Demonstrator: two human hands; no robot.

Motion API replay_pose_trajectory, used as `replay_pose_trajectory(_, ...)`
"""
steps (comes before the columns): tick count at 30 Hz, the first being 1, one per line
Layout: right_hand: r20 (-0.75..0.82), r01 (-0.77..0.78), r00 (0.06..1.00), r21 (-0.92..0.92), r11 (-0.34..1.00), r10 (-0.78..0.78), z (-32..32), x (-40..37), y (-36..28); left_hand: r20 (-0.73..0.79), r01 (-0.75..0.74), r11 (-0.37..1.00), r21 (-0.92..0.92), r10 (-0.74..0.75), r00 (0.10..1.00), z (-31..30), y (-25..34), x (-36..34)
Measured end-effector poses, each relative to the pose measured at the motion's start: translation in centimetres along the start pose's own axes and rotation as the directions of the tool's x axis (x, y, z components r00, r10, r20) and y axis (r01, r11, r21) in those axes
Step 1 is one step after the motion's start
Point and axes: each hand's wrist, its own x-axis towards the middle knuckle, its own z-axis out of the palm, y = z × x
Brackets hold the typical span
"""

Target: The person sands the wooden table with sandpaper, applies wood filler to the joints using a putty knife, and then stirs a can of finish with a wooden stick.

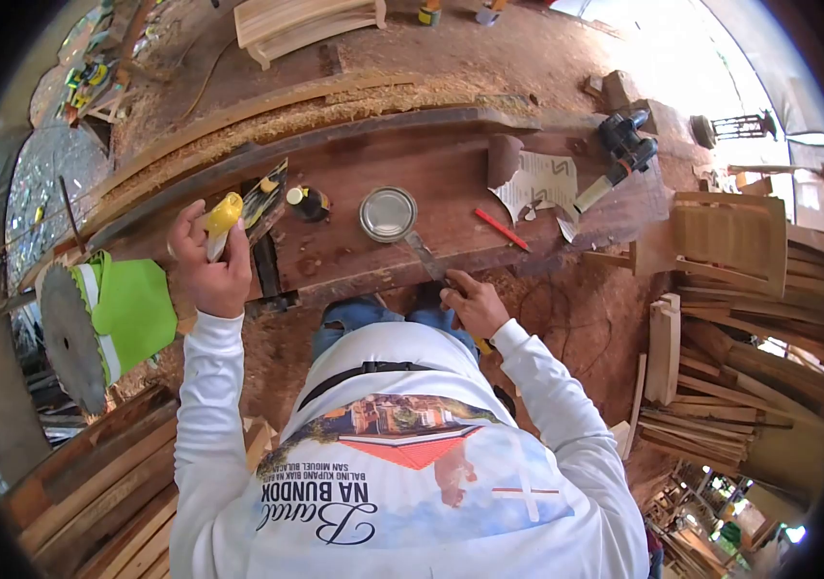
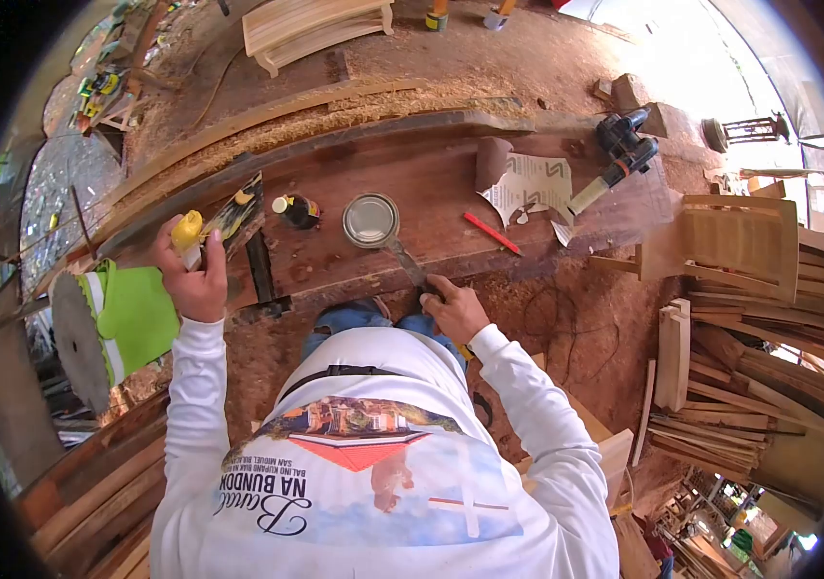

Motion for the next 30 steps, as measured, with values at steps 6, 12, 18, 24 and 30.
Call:
replay_pose_trajectory(6, -0.01, 0.005, 1.0, -0.105, 0.994, -0.006, -0.2, 0.1, -1.8, 0.061, 0.035, 0.99, -0.135, -0.027, 0.998, 1.3, -0.9, -0.1)
replay_pose_trajectory(12, 0.072, 0.155, 0.988, -0.453, 0.878, -0.137, -1.2, 0.9, -5.3, 0.112, 0.076, 0.956, -0.284, -0.045, 0.993, 2.4, -1.6, -0.2)
replay_pose_trajectory(18, 0.163, 0.165, 0.982, -0.515, 0.842, -0.093, -1.7, 2.1, -6.1, 0.114, -0.018, 0.975, -0.222, 0.045, 0.993, 2.5, -1.3, 0.1)
replay_pose_trajectory(24, 0.416, 0.402, 0.902, -0.708, 0.581, -0.117, -1.8, 5.4, -4.8, 0.162, 0.067, 0.971, -0.227, -0.031, 0.986, 2.5, -1.9, -0.8)
replay_pose_trajectory(30, 0.393, 0.517, 0.856, -0.672, 0.53, -0.337, -1.6, 4.9, -4.0, 0.15, 0.072, 0.958, -0.279, -0.031, 0.988, 3.3, -2.3, -1.6)
